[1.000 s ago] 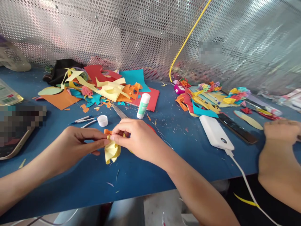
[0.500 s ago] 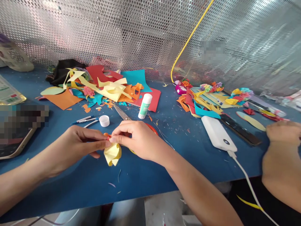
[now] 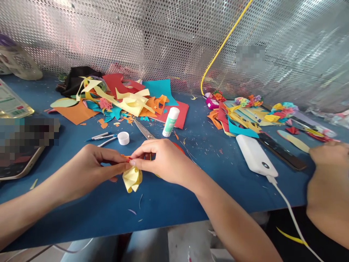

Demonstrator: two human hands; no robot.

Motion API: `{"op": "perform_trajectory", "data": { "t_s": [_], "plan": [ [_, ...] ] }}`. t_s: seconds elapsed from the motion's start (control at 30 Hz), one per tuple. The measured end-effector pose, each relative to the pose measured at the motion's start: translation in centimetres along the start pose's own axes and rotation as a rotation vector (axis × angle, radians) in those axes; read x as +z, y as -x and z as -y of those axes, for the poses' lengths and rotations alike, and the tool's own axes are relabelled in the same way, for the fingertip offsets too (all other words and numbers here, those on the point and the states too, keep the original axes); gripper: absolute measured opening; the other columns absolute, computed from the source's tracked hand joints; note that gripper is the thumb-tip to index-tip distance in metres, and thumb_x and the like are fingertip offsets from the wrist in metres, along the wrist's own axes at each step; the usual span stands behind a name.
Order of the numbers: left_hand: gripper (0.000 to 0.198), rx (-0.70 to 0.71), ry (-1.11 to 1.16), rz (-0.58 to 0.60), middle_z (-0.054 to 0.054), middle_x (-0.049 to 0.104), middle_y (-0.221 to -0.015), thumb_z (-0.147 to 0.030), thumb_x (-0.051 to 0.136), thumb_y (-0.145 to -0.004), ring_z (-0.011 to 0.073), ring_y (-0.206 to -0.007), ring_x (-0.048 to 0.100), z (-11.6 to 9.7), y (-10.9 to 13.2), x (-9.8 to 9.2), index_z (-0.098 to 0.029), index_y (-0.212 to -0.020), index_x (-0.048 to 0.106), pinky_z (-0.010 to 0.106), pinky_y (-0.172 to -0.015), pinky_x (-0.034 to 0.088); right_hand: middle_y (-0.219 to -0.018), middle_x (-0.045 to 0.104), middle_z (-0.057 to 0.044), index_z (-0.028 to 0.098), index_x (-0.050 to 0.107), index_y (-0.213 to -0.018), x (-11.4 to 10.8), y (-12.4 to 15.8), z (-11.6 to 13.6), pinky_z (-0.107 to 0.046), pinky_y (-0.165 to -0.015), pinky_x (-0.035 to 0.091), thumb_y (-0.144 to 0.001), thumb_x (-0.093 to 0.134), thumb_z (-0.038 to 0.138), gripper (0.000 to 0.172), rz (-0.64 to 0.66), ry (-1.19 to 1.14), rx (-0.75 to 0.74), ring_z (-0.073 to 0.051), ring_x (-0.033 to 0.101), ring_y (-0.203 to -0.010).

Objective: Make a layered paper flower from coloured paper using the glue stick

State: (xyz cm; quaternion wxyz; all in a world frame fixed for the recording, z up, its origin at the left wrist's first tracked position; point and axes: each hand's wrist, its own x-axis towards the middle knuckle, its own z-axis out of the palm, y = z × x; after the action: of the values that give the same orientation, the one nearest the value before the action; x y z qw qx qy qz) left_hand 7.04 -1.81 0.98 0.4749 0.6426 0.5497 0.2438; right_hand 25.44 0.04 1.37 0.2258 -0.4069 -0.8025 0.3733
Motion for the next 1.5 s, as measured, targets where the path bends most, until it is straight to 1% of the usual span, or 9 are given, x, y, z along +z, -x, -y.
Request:
{"op": "perform_trajectory", "data": {
  "t_s": [0.1,0.23,0.4,0.63,0.8,1.0,1.13,1.3,1.5],
  "plan": [
    [0.026,-0.051,0.004,0.058,0.002,0.067,-0.073,-0.04,0.058,-0.071,0.0146,-0.064,0.056,0.0,-0.1,0.0,-0.018,-0.078,0.071,0.025,-0.057,0.051,-0.076,0.059,-0.001,0.019,0.066,-0.08,-0.1,-0.1,-0.1,-0.023,-0.063,0.043,-0.08,0.056,0.028,0.014,-0.024,0.016,-0.027,-0.011,0.053,-0.068],
    [0.025,-0.032,0.139,0.119,0.0,0.066,-0.075,-0.036,0.063,-0.069,0.0111,-0.063,0.054,-0.3,-0.3,-0.4,-0.02,-0.086,0.072,0.021,-0.054,0.053,-0.076,0.057,0.0,0.018,0.064,-0.079,-0.6,-0.1,0.0,-0.022,-0.064,0.042,-0.081,0.055,0.028,0.013,-0.019,0.017,-0.092,-0.01,0.053,-0.068],
    [0.02,-0.049,0.193,0.231,0.0,0.064,-0.07,-0.03,0.059,-0.072,0.0089,-0.062,0.052,-0.7,-0.2,-1.0,-0.017,-0.081,0.072,0.018,-0.052,0.051,-0.076,0.057,0.0,0.018,0.064,-0.08,-1.0,-0.1,0.2,-0.022,-0.063,0.041,-0.081,0.055,0.028,0.014,0.005,0.011,-0.127,-0.01,0.052,-0.069],
    [0.021,0.003,0.114,0.167,0.001,0.065,-0.071,-0.034,0.063,-0.07,0.0105,-0.059,0.052,-0.3,-0.2,-0.7,-0.016,-0.077,0.071,0.022,-0.054,0.049,-0.076,0.058,0.0,0.019,0.066,-0.079,-0.4,0.0,0.2,-0.021,-0.06,0.041,-0.08,0.056,0.029,0.015,-0.001,-0.053,-0.051,-0.01,0.052,-0.068],
    [0.022,0.168,-0.075,0.009,0.0,0.063,-0.067,-0.036,0.059,-0.074,0.0102,-0.057,0.051,-0.1,-0.2,-0.4,-0.017,-0.072,0.071,0.019,-0.049,0.041,-0.081,0.06,0.0,0.021,0.067,-0.082,-0.3,0.3,0.4,-0.022,-0.062,0.042,-0.081,0.054,0.028,0.015,-0.063,-0.029,0.028,-0.01,0.055,-0.072],
    [0.022,0.431,-0.306,-0.102,0.001,0.066,-0.076,-0.028,0.052,-0.08,0.0076,-0.058,0.053,0.4,0.0,-0.2,-0.019,-0.072,0.07,0.015,-0.047,0.039,-0.079,0.06,0.0,0.02,0.066,-0.08,-0.4,0.5,0.7,-0.021,-0.061,0.043,-0.079,0.055,0.025,0.013,-0.064,0.027,0.046,-0.01,0.054,-0.068],
    [0.024,0.502,-0.427,-0.179,0.003,0.067,-0.077,-0.024,0.051,-0.079,0.009,-0.059,0.056,0.7,0.2,0.3,-0.018,-0.065,0.069,0.016,-0.049,0.04,-0.074,0.06,0.001,0.019,0.065,-0.075,0.1,0.3,0.6,-0.021,-0.059,0.042,-0.077,0.055,0.022,0.011,-0.072,0.034,0.041,-0.01,0.054,-0.066],
    [0.023,0.465,-0.499,-0.236,0.004,0.068,-0.077,-0.023,0.051,-0.078,0.0105,-0.058,0.057,0.7,0.5,0.5,-0.018,-0.066,0.07,0.019,-0.052,0.041,-0.065,0.056,0.001,0.017,0.064,-0.071,1.0,0.0,0.4,-0.02,-0.053,0.04,-0.075,0.055,0.022,0.011,-0.102,0.003,0.06,-0.009,0.05,-0.059],
    [0.025,0.258,-0.394,-0.116,-0.001,0.062,-0.062,-0.031,0.053,-0.076,0.0101,-0.054,0.051,0.7,0.2,0.0,-0.018,-0.061,0.067,0.019,-0.047,0.036,-0.062,0.057,0.002,0.018,0.061,-0.069,1.7,0.0,0.2,-0.02,-0.053,0.04,-0.071,0.056,0.023,0.007,-0.108,-0.092,0.128,-0.009,0.05,-0.057]
  ]
}}
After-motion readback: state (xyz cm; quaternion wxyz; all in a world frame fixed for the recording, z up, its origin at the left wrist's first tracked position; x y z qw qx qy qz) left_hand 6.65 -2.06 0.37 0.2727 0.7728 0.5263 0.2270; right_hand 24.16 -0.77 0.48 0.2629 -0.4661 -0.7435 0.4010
